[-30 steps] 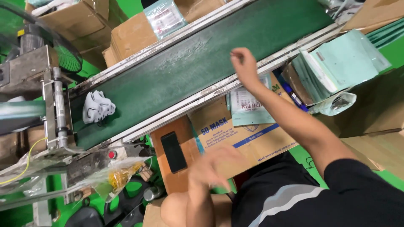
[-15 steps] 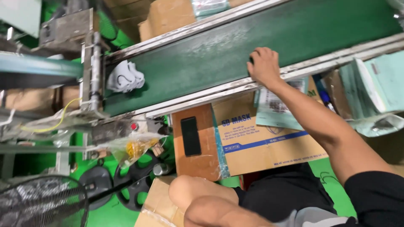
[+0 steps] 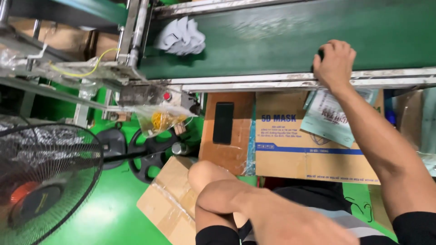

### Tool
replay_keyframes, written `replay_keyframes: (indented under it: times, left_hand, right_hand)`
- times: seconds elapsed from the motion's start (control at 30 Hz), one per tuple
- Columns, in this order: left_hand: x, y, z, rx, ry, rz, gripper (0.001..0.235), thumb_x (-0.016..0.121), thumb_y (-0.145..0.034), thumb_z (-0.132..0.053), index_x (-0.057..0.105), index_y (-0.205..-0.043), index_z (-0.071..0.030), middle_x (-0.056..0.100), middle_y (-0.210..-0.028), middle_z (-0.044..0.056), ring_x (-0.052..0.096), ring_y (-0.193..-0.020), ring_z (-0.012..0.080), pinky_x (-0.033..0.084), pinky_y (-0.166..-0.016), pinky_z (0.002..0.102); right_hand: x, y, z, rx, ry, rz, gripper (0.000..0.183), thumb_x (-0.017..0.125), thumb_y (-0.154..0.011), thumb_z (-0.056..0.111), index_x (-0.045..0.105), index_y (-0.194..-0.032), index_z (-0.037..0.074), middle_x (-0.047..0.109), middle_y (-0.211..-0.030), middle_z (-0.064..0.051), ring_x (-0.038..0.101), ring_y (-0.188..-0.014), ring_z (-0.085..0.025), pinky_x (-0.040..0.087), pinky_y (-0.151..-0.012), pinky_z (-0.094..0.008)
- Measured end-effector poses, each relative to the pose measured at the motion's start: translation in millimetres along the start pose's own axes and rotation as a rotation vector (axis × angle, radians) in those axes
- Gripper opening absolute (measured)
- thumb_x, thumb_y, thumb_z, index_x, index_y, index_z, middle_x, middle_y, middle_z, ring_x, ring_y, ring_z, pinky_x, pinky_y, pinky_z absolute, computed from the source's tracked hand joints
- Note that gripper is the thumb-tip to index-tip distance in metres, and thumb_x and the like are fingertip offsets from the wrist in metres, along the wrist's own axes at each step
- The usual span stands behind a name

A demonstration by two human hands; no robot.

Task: The recorder is taking face masks from a conveyor belt and putting them into plastic bags.

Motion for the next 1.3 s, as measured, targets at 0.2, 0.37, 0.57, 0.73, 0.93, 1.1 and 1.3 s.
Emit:
replay_keyframes:
  times: [0.2,0.37,0.57,0.73,0.93,1.1,1.3]
  left_hand:
    - [-134,-20,-55,-0.328,-0.27,-0.423,0.063,0.083,-0.089,-0.036,0.053,-0.137,-0.009,0.064,-0.126,0.006,0.066,-0.116,0.0242,0.054,-0.103,0.033]
    - [-303,121,29,-0.877,-1.278,-0.783,0.075,0.084,-0.084,-0.031,0.048,-0.148,-0.015,0.058,-0.144,0.013,0.06,-0.131,0.0316,0.048,-0.108,0.044]
    - [-414,238,2,-1.411,-1.818,-0.711,0.122,0.088,-0.069,-0.048,0.013,-0.156,-0.005,0.023,-0.161,0.029,0.023,-0.147,0.0468,0.024,-0.114,0.065]
    - [-469,303,30,-1.616,-1.728,-0.714,0.116,0.087,-0.073,-0.042,0.012,-0.152,-0.002,0.032,-0.154,0.03,0.031,-0.141,0.0501,0.025,-0.105,0.073]
    - [-492,370,84,-1.505,-1.898,-0.69,0.025,0.065,-0.1,-0.008,0.06,-0.125,-0.001,0.07,-0.103,0.019,0.071,-0.095,0.0409,0.058,-0.081,0.05]
    - [-382,233,65,-0.98,-1.626,-0.589,0.028,0.062,-0.075,-0.001,0.067,-0.102,-0.01,0.072,-0.095,0.015,0.071,-0.085,0.0384,0.054,-0.071,0.051]
    - [-231,127,66,-0.826,-1.247,-0.617,0.022,0.065,-0.087,0.0,0.069,-0.106,-0.011,0.071,-0.1,0.01,0.07,-0.1,0.0323,0.054,-0.086,0.046]
  right_hand:
    - [-6,2,7,-0.026,-0.014,0.002,0.02,0.07,-0.101,0.013,0.066,-0.115,0.0,0.059,-0.13,-0.015,0.049,-0.13,-0.033,0.036,-0.112,-0.048]
    - [-27,0,22,-0.046,-0.029,-0.058,0.021,0.071,-0.097,0.012,0.067,-0.115,0.002,0.061,-0.128,-0.013,0.051,-0.131,-0.033,0.038,-0.11,-0.047]
    - [-24,-5,21,0.004,-0.029,-0.063,0.02,0.072,-0.097,0.014,0.068,-0.113,0.002,0.061,-0.127,-0.013,0.052,-0.131,-0.034,0.04,-0.107,-0.047]
    - [-26,-9,19,0.036,-0.027,-0.05,0.019,0.072,-0.096,0.016,0.069,-0.11,0.003,0.062,-0.132,-0.013,0.052,-0.129,-0.033,0.04,-0.104,-0.049]
    - [-28,-10,22,0.035,0.018,-0.06,0.02,0.071,-0.095,0.015,0.069,-0.112,0.004,0.062,-0.132,-0.011,0.053,-0.13,-0.031,0.041,-0.102,-0.049]
    - [-58,-12,57,-0.18,-0.344,-0.015,0.067,0.084,-0.085,0.03,0.057,-0.138,0.0,0.056,-0.14,-0.019,0.047,-0.137,-0.04,0.042,-0.114,-0.052]
    - [-50,90,124,-0.572,-0.341,-0.024,0.079,0.088,-0.065,0.025,0.057,-0.134,0.001,0.052,-0.144,-0.023,0.037,-0.14,-0.047,0.031,-0.117,-0.059]
Point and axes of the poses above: each hand's wrist, its own y-axis away from the middle knuckle, its own x-axis out of the palm, z = x × y, the point moved 10 cm from there along -y, towards the middle knuckle
